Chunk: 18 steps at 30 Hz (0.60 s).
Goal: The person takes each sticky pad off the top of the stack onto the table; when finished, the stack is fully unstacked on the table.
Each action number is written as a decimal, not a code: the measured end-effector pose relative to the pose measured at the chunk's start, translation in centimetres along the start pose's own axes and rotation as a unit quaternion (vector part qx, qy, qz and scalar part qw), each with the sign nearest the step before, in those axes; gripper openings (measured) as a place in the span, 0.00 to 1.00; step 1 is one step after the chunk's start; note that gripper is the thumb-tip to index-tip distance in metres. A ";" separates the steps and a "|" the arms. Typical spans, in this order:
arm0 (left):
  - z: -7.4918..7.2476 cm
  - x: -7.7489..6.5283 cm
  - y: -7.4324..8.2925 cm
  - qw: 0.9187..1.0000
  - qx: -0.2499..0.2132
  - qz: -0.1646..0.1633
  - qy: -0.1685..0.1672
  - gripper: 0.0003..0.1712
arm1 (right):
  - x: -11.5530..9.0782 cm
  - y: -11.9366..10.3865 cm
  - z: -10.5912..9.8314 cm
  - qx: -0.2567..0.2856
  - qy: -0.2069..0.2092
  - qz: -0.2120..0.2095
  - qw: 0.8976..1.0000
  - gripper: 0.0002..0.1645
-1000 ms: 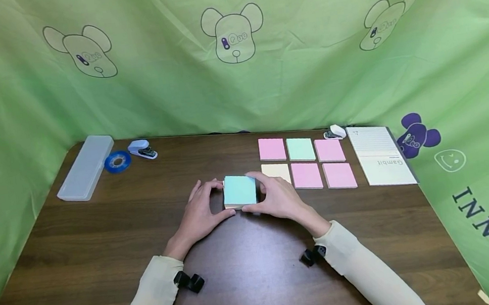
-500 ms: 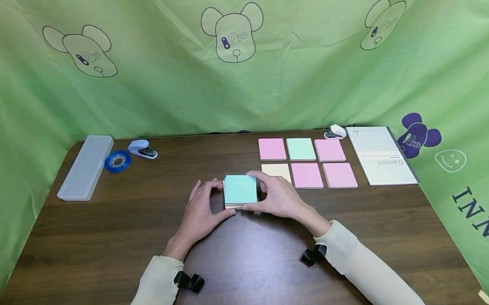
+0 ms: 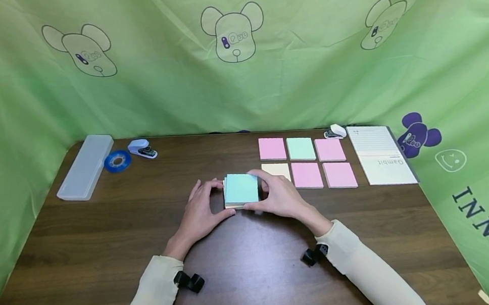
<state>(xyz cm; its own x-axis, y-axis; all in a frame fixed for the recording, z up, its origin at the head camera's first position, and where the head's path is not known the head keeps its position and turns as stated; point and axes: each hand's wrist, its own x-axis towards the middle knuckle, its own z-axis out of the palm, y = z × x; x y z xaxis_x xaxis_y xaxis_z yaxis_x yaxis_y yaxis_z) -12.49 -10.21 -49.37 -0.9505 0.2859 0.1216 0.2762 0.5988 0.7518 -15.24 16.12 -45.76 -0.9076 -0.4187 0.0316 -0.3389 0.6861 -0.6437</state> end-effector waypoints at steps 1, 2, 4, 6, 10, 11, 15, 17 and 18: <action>0.0 0.0 0.0 1.000 0.000 0.000 0.000 0.41 | 0.0 0.1 0.0 0.000 0.002 0.000 1.000 0.52; 0.0 0.0 0.0 1.000 0.000 0.001 0.000 0.41 | 0.0 0.1 -0.1 0.001 0.002 0.001 1.000 0.52; 0.0 0.0 0.0 1.000 0.002 0.004 0.001 0.41 | -0.1 0.2 -0.1 0.002 0.003 0.001 1.000 0.52; 0.0 0.0 0.1 1.000 0.001 0.005 0.002 0.41 | -0.2 0.3 -0.2 0.003 0.005 0.000 1.000 0.52; 0.0 0.0 0.1 1.000 0.004 0.007 0.005 0.41 | -0.4 0.4 -0.3 0.005 0.010 -0.004 1.000 0.51; 0.0 0.0 0.1 1.000 0.004 0.006 0.004 0.41 | -0.4 0.4 -0.3 0.006 0.011 -0.005 1.000 0.51; 0.1 -0.1 0.1 1.000 0.005 0.006 0.004 0.40 | -0.8 0.5 -0.6 0.005 0.015 -0.006 1.000 0.51; 0.1 -0.1 0.1 1.000 0.003 0.008 0.005 0.40 | -0.9 0.5 -0.8 0.004 0.017 -0.006 1.000 0.52; 0.1 -0.1 0.1 1.000 0.002 0.010 0.006 0.40 | -1.0 0.6 -0.9 0.002 0.019 -0.006 1.000 0.52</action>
<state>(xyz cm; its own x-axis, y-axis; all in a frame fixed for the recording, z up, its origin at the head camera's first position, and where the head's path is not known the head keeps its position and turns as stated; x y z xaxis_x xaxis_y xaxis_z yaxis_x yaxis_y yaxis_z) -12.37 -10.12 -49.35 -0.9463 0.2889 0.1453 0.2964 0.5954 0.7467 -14.72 17.49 -45.46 -0.9121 -0.4044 0.0678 -0.3488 0.6781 -0.6469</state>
